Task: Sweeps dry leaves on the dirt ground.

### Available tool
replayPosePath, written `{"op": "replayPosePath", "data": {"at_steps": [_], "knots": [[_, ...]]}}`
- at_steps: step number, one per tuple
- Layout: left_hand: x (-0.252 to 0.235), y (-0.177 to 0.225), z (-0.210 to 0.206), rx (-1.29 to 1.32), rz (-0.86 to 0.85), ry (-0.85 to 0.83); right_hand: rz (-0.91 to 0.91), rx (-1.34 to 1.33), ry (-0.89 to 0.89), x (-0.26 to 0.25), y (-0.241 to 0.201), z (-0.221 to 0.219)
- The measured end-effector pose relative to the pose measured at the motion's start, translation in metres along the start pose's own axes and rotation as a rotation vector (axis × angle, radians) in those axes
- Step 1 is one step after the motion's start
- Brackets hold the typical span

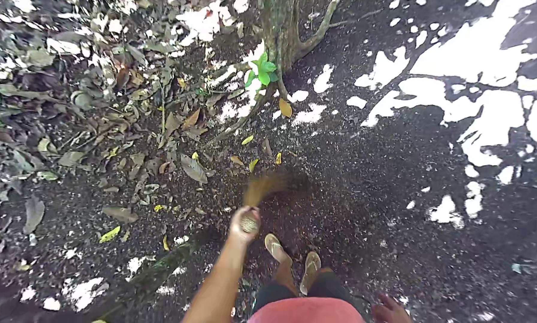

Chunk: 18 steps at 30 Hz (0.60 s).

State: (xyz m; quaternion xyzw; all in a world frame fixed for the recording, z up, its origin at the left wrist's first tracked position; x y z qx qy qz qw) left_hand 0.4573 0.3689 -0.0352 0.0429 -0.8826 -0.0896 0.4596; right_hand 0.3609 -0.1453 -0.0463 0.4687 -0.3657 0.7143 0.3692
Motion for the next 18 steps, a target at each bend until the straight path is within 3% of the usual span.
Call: {"op": "replayPosePath", "data": {"at_steps": [2, 5, 9, 13, 16, 18], "knots": [[-0.006, 0.056, 0.019, -0.048, -0.168, 0.092, 0.003, -0.049, 0.006, 0.010, -0.009, 0.002], [0.014, 0.064, 0.030, -0.208, -0.293, 0.214, -0.030, -0.085, 0.008, 0.016, -0.003, 0.013], [0.058, -0.003, -0.001, -0.256, -0.258, 0.207, -0.096, -0.087, 0.026, 0.008, 0.010, 0.030], [0.098, -0.089, -0.066, -0.047, 0.062, 0.003, -0.186, -0.020, 0.033, -0.008, -0.011, 0.051], [0.078, -0.150, -0.116, 0.008, 0.286, -0.129, -0.145, 0.077, 0.010, -0.042, -0.054, 0.077], [0.038, -0.175, -0.151, -0.060, 0.354, -0.098, -0.061, 0.138, 0.003, -0.069, -0.098, 0.100]]}}
Point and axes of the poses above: each hand's wrist, its own x-axis away from the middle knuckle, its own z-axis out of the back of the hand, y = z × x, the point moved 6 cm from there along -x, towards the middle knuckle, and after that the axes turned 6 degrees about -z, right-handed, at the moved point
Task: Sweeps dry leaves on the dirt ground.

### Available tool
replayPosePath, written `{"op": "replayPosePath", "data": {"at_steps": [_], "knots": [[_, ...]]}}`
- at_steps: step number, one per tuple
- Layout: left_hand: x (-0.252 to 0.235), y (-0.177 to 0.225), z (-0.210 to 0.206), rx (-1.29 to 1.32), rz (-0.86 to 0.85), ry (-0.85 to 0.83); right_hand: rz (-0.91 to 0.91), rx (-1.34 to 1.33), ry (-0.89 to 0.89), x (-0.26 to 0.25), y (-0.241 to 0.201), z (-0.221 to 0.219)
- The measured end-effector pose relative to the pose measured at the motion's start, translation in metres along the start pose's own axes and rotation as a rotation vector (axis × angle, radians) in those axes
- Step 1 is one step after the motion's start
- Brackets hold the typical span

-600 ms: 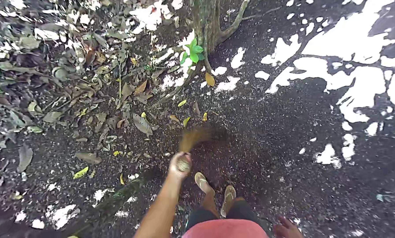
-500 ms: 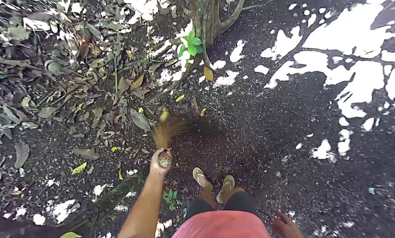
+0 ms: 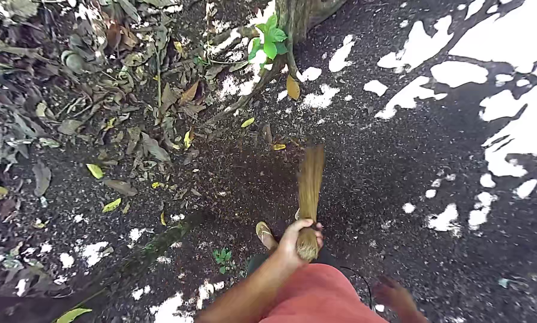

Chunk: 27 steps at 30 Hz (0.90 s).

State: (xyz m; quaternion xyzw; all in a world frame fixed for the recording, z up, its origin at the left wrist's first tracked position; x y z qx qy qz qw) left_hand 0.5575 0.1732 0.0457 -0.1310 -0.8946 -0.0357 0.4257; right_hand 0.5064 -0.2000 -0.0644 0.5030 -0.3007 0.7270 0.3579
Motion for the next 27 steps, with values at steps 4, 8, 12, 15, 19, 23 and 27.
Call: {"op": "replayPosePath", "data": {"at_steps": [4, 8, 12, 15, 19, 23, 27], "knots": [[-0.069, 0.078, -0.005, 0.081, -0.176, 0.132, 0.114, -0.041, 0.052, -0.008, -0.099, 0.058], [-0.049, 0.191, 0.030, 0.307, -0.577, 0.237, 0.130, -0.089, 0.034, -0.013, -0.142, 0.100], [-0.034, 0.159, -0.005, 0.254, -0.732, 0.276, 0.051, -0.085, 0.024, -0.025, -0.137, 0.123], [-0.030, 0.097, -0.050, 0.186, -0.690, 0.259, -0.012, -0.045, 0.013, -0.035, -0.123, 0.130], [-0.041, 0.056, -0.111, 0.340, -0.473, 0.024, -0.047, -0.030, -0.009, -0.048, -0.127, 0.135], [-0.092, 0.090, -0.136, 0.450, -0.314, -0.024, 0.010, -0.035, -0.007, -0.047, -0.162, 0.136], [-0.102, 0.187, -0.058, 0.375, -0.634, 0.208, 0.087, -0.058, -0.025, -0.040, -0.192, 0.135]]}}
Point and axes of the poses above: each hand's wrist, its own x-axis away from the middle knuckle, its own z-axis out of the back of the hand, y = z × x, the point moved 6 cm from there along -x, towards the middle knuckle, and after that the axes turned 6 degrees about -z, right-handed, at the moved point
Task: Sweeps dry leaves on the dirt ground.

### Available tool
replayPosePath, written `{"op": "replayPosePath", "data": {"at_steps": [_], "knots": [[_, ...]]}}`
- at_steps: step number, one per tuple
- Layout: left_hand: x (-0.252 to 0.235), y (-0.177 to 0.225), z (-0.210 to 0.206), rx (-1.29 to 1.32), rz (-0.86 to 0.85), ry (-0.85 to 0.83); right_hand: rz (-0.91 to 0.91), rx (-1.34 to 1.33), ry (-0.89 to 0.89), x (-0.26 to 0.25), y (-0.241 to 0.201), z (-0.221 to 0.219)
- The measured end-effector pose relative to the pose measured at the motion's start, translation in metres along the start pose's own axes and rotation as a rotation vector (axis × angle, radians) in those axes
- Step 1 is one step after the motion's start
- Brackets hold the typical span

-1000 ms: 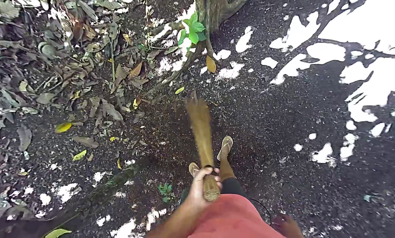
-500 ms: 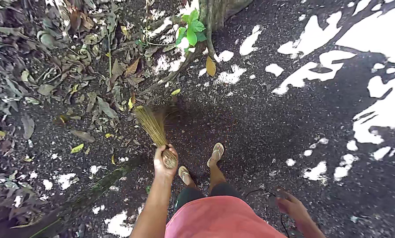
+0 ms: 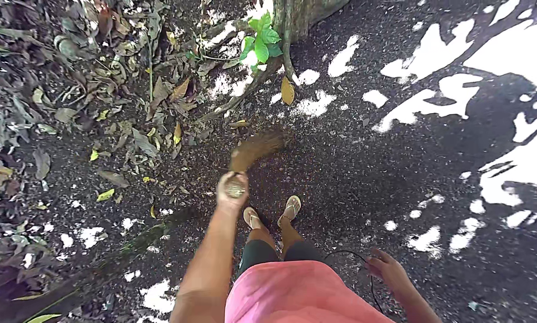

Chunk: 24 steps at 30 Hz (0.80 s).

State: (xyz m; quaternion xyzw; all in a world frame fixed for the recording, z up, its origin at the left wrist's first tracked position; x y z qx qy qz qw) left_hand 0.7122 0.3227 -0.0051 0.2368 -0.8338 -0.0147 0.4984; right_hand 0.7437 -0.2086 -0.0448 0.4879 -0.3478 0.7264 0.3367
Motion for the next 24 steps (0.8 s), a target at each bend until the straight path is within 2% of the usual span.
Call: {"op": "replayPosePath", "data": {"at_steps": [2, 4, 7, 9, 12, 14, 16, 18, 20, 22, 24], "knots": [[-0.019, 0.051, 0.017, -0.031, -0.149, 0.015, 0.001, -0.014, -0.008, 0.000, -0.001, 0.000], [-0.013, 0.071, 0.026, -0.102, -0.226, 0.048, -0.030, -0.016, -0.001, 0.000, 0.011, 0.003], [0.019, 0.054, 0.015, -0.162, -0.261, 0.061, -0.096, -0.012, 0.010, -0.002, 0.034, 0.004], [0.046, 0.033, 0.001, -0.105, -0.232, 0.026, -0.150, -0.002, 0.009, -0.002, 0.047, 0.004], [0.076, 0.009, -0.030, 0.063, -0.098, -0.169, -0.211, -0.024, 0.046, 0.004, 0.046, 0.000], [0.078, -0.009, -0.053, 0.121, 0.034, -0.270, -0.202, -0.018, 0.065, 0.005, 0.033, -0.004], [0.056, -0.028, -0.076, 0.129, 0.136, -0.316, -0.149, 0.002, 0.076, 0.008, 0.008, -0.011], [0.015, -0.038, -0.096, 0.093, 0.195, -0.348, -0.092, 0.027, 0.081, 0.009, -0.024, -0.022], [-0.028, -0.029, -0.107, 0.079, 0.229, -0.283, -0.063, 0.065, 0.072, 0.014, -0.060, -0.039], [-0.063, 0.012, -0.090, 0.112, 0.176, -0.217, -0.042, 0.086, 0.058, 0.020, -0.097, -0.061], [-0.082, 0.081, -0.053, 0.163, 0.065, -0.195, -0.011, 0.104, 0.026, 0.021, -0.127, -0.086]]}}
Point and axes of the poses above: each hand's wrist, its own x-axis away from the middle knuckle, its own z-axis out of the back of the hand, y = z × x, the point moved 6 cm from there along -x, towards the middle knuckle, and after that the axes turned 6 degrees about -z, right-handed, at the moved point
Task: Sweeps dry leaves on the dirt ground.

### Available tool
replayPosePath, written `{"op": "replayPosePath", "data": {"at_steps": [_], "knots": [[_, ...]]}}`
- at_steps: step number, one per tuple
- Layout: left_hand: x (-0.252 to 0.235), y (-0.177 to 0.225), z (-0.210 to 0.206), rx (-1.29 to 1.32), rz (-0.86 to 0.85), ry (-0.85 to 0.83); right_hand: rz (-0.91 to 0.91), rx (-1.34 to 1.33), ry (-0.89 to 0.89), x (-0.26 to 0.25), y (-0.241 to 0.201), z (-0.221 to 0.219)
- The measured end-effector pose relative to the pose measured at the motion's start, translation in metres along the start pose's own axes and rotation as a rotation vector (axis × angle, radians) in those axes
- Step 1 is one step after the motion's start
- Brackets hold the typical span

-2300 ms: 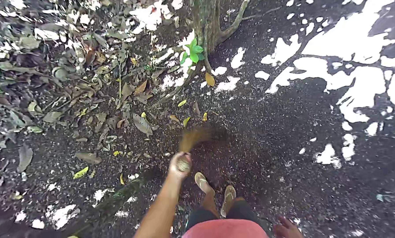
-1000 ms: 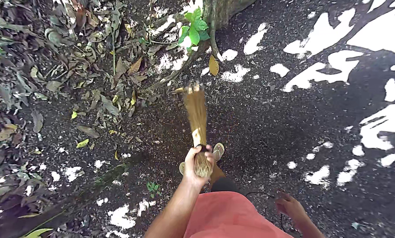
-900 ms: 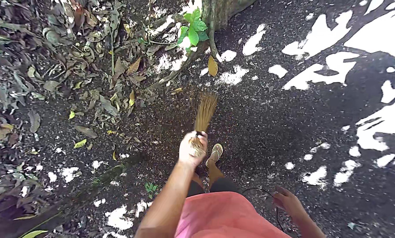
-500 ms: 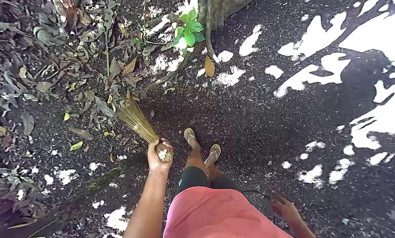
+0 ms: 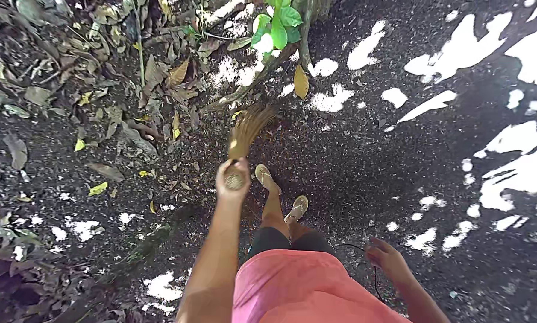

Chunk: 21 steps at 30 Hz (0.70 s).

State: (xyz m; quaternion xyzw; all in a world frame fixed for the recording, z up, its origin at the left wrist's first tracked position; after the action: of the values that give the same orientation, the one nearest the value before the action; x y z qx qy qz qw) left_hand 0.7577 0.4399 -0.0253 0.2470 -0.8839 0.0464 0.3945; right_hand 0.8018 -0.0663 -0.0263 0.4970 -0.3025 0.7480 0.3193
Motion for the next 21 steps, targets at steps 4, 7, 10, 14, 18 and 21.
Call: {"op": "replayPosePath", "data": {"at_steps": [4, 7, 10, 14, 18, 21], "knots": [[0.026, 0.098, 0.031, -0.151, -0.206, 0.187, 0.110, 0.085, -0.121, 0.005, -0.063, -0.055], [0.055, 0.078, 0.013, -0.296, -0.217, 0.268, 0.196, 0.070, -0.275, 0.040, -0.134, -0.113], [0.089, 0.031, -0.011, -0.499, -0.181, 0.177, 0.220, -0.006, -0.648, 0.094, -0.201, -0.180], [0.111, -0.021, -0.026, -1.327, 0.066, -0.154, 0.108, -0.037, -1.077, 0.128, -0.260, -0.218], [0.093, -0.022, -0.035, -1.582, 0.163, -0.316, 0.130, 0.108, -0.791, 0.110, -0.286, -0.165], [0.082, -0.004, -0.029, -1.361, 0.132, -0.138, 0.146, 0.020, -0.537, 0.106, -0.291, -0.105]]}}
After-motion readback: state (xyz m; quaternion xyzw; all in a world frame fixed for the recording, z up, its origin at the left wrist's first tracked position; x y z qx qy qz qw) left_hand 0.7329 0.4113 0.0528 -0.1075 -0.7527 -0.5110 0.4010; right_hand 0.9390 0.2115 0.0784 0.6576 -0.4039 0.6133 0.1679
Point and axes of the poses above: each hand's wrist, its own x-axis away from the middle knuckle, its own z-axis out of the back of the hand, y = z × x, the point moved 6 cm from there along -x, towards the middle knuckle, and after that the axes turned 6 degrees about -z, right-handed, at the moved point
